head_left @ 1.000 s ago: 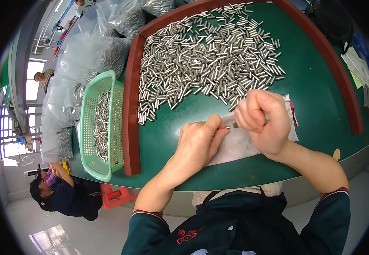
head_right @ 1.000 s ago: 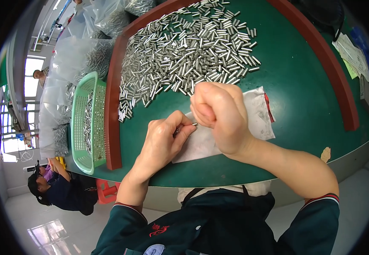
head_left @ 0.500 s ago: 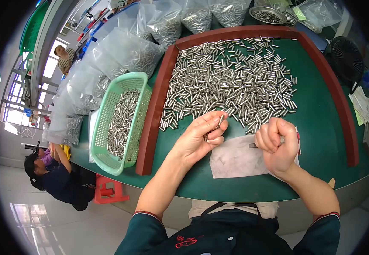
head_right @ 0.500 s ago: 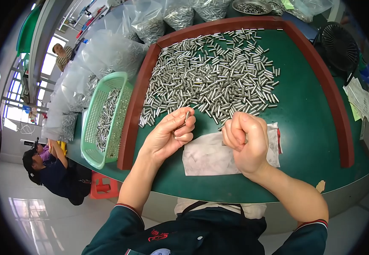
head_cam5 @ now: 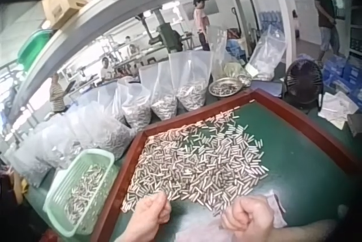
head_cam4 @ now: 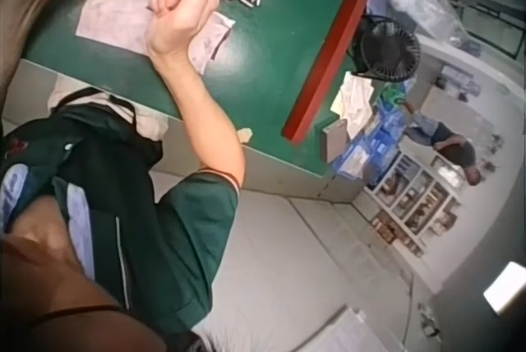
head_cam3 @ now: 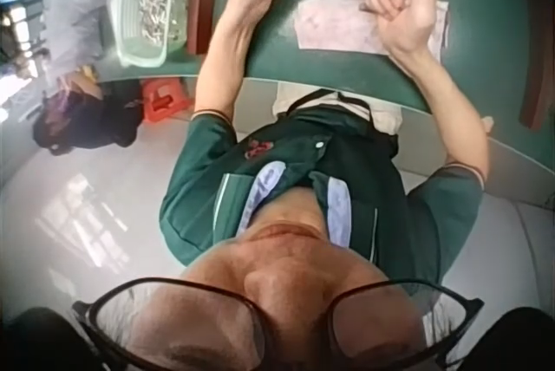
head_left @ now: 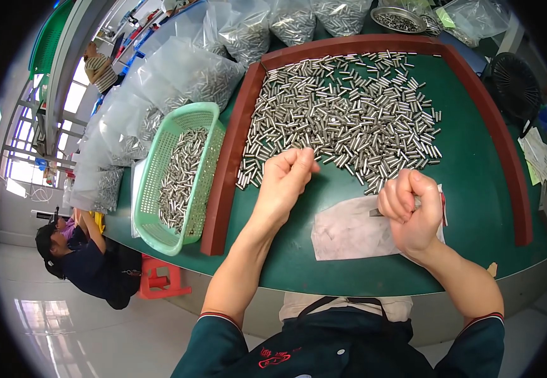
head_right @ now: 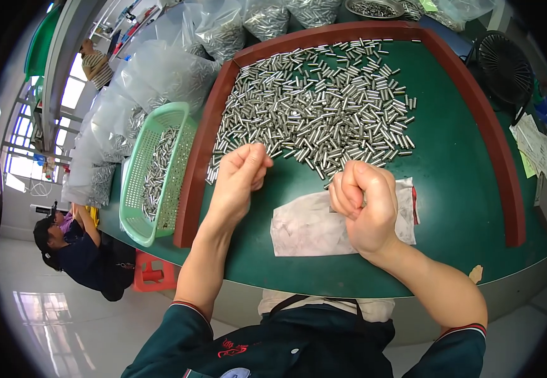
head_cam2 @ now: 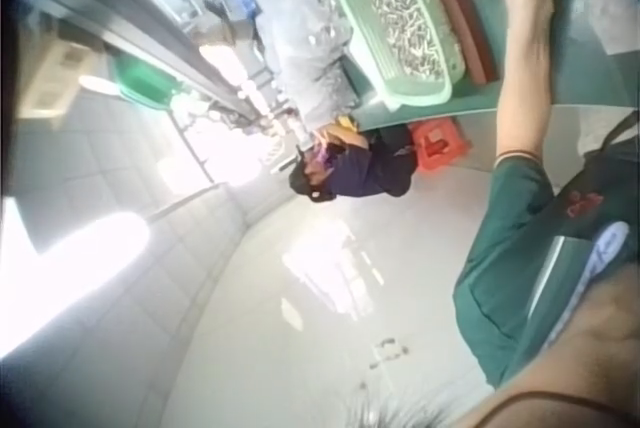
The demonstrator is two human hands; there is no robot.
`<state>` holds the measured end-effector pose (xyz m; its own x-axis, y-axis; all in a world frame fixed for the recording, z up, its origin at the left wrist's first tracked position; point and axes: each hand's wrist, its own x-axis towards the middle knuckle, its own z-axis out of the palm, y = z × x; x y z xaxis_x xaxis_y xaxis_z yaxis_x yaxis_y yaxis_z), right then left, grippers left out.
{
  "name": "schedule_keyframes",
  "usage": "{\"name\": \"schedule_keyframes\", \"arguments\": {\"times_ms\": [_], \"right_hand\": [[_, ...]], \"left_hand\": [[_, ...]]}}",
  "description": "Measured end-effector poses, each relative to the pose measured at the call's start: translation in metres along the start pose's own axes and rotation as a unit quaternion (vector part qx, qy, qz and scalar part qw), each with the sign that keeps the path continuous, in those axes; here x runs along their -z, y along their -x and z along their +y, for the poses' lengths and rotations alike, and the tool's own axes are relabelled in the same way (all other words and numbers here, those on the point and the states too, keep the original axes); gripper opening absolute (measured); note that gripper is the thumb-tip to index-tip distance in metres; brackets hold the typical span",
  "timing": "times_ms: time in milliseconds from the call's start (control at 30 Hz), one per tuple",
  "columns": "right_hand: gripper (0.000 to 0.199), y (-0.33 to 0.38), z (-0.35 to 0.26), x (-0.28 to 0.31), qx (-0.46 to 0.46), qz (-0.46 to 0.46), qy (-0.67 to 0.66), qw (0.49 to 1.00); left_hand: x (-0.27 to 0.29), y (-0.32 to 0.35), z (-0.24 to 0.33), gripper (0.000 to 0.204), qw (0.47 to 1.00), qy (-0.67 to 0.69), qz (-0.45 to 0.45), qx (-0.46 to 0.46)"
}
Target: Inspecting small cylindrical metal components on a workbench using a scribe tool.
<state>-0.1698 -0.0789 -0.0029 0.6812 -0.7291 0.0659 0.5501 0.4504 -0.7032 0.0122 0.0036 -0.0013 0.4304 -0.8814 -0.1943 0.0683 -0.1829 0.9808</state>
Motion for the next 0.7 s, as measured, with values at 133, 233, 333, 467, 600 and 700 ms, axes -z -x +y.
{"name": "schedule_keyframes", "arguments": {"times_ms": [133, 233, 333, 467, 600, 700], "right_hand": [[0.037, 0.000, 0.001, 0.000, 0.002, -0.003, 0.003, 1.000], [0.037, 0.001, 0.000, 0.001, 0.002, -0.004, 0.007, 1.000], [0.037, 0.001, 0.000, 0.000, 0.003, -0.001, 0.006, 1.000], [0.036, 0.001, 0.000, 0.001, 0.002, 0.005, 0.001, 1.000], [0.036, 0.000, -0.001, 0.003, -0.001, 0.008, 0.008, 1.000], [0.036, 0.000, 0.000, 0.003, -0.004, 0.014, 0.008, 1.000]], "left_hand": [[-0.020, -0.005, -0.005, 0.013, 0.884, -0.409, 0.114, -0.196], [-0.024, -0.011, -0.014, 0.018, 0.842, -0.469, 0.093, -0.248], [-0.023, -0.011, -0.010, 0.016, 0.841, -0.496, 0.065, -0.207], [-0.021, -0.005, -0.009, 0.016, 0.828, -0.506, 0.060, -0.234], [-0.013, -0.001, 0.000, 0.011, 0.998, -0.023, -0.040, -0.037], [-0.003, -0.001, 0.004, 0.005, 0.952, 0.265, -0.107, 0.115]]}}
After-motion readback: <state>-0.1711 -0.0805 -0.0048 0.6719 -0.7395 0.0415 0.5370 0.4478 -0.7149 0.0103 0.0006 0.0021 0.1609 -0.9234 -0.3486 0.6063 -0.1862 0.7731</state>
